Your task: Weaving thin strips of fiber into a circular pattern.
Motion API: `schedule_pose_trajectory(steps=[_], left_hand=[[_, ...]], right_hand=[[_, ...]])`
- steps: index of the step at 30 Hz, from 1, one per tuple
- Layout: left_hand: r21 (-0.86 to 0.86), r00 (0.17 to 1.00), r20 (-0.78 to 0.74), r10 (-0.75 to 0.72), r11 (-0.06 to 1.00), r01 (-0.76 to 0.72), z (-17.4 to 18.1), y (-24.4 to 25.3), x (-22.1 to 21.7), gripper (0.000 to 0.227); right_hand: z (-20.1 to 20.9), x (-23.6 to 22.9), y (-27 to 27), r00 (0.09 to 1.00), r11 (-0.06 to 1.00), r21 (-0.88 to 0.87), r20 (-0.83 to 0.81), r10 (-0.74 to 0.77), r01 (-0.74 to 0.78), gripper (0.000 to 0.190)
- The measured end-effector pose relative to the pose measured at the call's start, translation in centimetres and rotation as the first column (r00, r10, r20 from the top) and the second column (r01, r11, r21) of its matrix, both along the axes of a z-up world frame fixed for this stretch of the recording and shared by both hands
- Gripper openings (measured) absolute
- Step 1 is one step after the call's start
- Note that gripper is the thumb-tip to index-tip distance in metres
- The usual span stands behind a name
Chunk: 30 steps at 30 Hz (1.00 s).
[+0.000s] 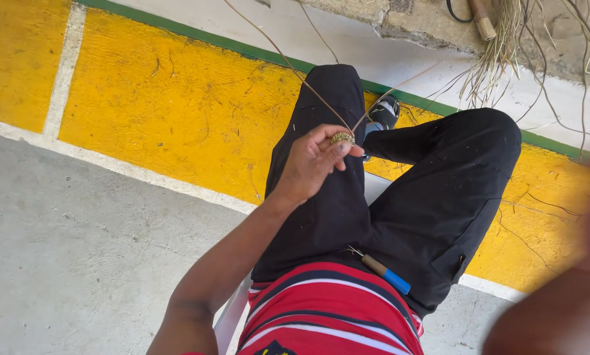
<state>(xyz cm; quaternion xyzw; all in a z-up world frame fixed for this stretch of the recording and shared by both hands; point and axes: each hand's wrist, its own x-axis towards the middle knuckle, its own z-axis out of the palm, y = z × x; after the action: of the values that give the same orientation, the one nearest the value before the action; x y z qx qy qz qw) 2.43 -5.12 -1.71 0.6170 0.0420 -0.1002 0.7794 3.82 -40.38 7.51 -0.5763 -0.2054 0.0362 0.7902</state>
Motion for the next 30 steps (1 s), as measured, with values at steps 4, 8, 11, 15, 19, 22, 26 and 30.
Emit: schedule_pose_trajectory(steps=[4, 8, 11, 15, 19, 22, 26, 30], left_hand=[[-0.038, 0.999, -0.008, -0.054, 0.998, 0.053, 0.5, -1.1, -0.9, 0.037], [-0.065, 0.998, -0.011, -0.065, 0.996, 0.064, 0.3, -1.6, -1.1, 0.044], [-0.139, 0.997, -0.025, -0.069, 0.988, 0.065, -0.6, -2.0, -1.6, 0.045], [-0.148, 0.999, 0.035, -0.038, 0.988, 0.042, -1.0, -2.3, -1.8, 0.042], [-0.153, 0.997, 0.069, -0.033, 0.987, 0.043, -0.9, -2.3, -1.9, 0.039], [-0.15, 0.997, 0.075, -0.034, 0.988, 0.045, -0.9, -2.3, -2.0, 0.041], [-0.067, 0.994, 0.093, -0.063, 0.995, 0.07, -0.4, -2.4, -2.2, 0.04], [-0.046, 0.985, 0.165, -0.05, 0.997, 0.058, -0.3, -2.3, -2.4, 0.039]], right_hand=[[-4.9, -2.8, 12.1, 0.954, 0.969, -0.008, -0.171, -0.247, 0.249, 0.01], [-3.6, -2.6, 15.5, 0.925, 0.865, -0.337, 0.052, -0.376, 0.371, 0.015], [-2.6, -2.5, 16.4, 0.889, 0.718, -0.531, 0.339, -0.307, 0.45, 0.02], [-3.2, -2.6, 16.8, 0.851, 0.636, -0.588, 0.469, -0.235, 0.5, 0.022], [-4.0, -2.4, 16.8, 0.839, 0.633, -0.577, 0.491, -0.235, 0.515, 0.022], [-3.9, -2.4, 16.9, 0.834, 0.64, -0.571, 0.508, -0.218, 0.515, 0.023], [-4.1, -2.5, 17.0, 0.839, 0.639, -0.576, 0.499, -0.218, 0.509, 0.023], [-4.3, -2.6, 17.1, 0.848, 0.634, -0.593, 0.487, -0.208, 0.497, 0.023]])
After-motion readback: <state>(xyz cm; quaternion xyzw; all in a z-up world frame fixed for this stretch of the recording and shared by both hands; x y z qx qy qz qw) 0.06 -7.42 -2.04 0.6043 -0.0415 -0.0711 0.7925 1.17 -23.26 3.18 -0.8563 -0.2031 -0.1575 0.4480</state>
